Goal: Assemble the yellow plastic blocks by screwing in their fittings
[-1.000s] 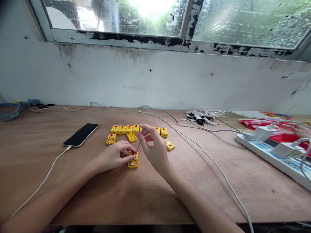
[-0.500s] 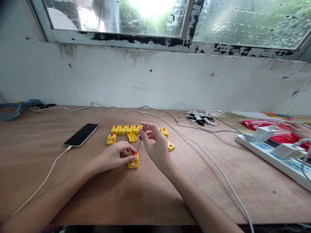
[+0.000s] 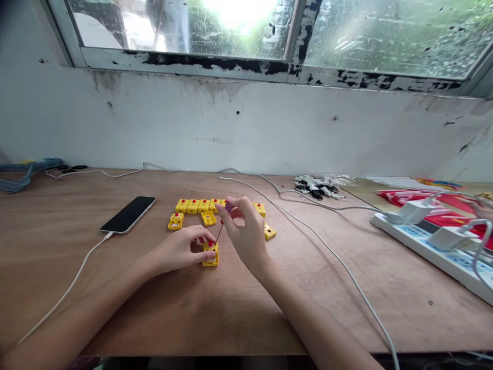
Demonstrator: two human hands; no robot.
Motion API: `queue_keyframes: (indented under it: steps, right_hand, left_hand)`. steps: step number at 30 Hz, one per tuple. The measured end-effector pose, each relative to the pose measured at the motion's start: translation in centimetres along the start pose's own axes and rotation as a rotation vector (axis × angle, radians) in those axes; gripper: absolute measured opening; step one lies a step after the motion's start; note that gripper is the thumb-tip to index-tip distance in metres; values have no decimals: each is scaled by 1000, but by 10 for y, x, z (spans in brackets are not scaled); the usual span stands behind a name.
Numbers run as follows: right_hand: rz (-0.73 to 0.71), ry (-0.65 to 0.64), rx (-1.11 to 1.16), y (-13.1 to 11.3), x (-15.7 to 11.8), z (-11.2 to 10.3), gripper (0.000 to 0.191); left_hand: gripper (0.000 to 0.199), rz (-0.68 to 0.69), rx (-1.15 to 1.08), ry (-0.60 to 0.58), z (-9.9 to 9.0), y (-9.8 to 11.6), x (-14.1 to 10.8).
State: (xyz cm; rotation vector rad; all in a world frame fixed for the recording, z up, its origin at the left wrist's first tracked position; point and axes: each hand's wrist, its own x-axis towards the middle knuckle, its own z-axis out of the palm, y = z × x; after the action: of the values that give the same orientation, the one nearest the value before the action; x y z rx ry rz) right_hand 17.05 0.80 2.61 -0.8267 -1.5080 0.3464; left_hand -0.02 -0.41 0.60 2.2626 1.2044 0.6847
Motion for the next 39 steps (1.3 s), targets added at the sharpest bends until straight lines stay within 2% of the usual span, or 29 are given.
queue_keyframes:
  steps: [5, 8, 11, 16, 18, 21, 23, 27, 32, 33, 37, 39]
  right_hand:
    - [-5, -159, 120, -2, 1, -2, 9]
    - [-13, -52, 56, 2, 1, 0, 14]
    - [-91, 26, -65, 5, -1, 2, 15]
    - [-103, -136, 74, 4, -5, 4, 9]
    - [-81, -100, 63, 4, -5, 4, 8]
    - [-118, 24, -69, 5, -4, 4, 11]
    - [-146, 12, -92, 4, -3, 4, 9]
    - [-82, -137, 68, 1, -2, 4, 5]
    - [-139, 1, -105, 3, -2, 1, 8]
    - [-145, -15, -118, 3, -2, 1, 9]
    - [-92, -207, -10, 1, -3, 1, 20]
    - [-112, -188, -30, 0, -3, 1, 20]
  left_hand:
    - [25, 0, 4, -3, 0, 1, -1]
    - [27, -2, 3, -2, -1, 2, -1]
    - [26, 4, 8, -4, -1, 2, -1]
    - [26, 14, 20, 6, -1, 2, -2]
    - [26, 15, 21, 5, -1, 3, -2]
    - [27, 16, 18, 0, -1, 4, -2]
    - [26, 9, 18, 1, -1, 4, -2]
    - [26, -9, 14, 1, -1, 5, -2]
    - [25, -6, 10, -11, -3, 6, -2]
    - [26, -9, 9, -12, -3, 6, -2]
    - [27, -13, 17, -7, -3, 5, -2]
    - [26, -8, 21, -5, -2, 5, -2]
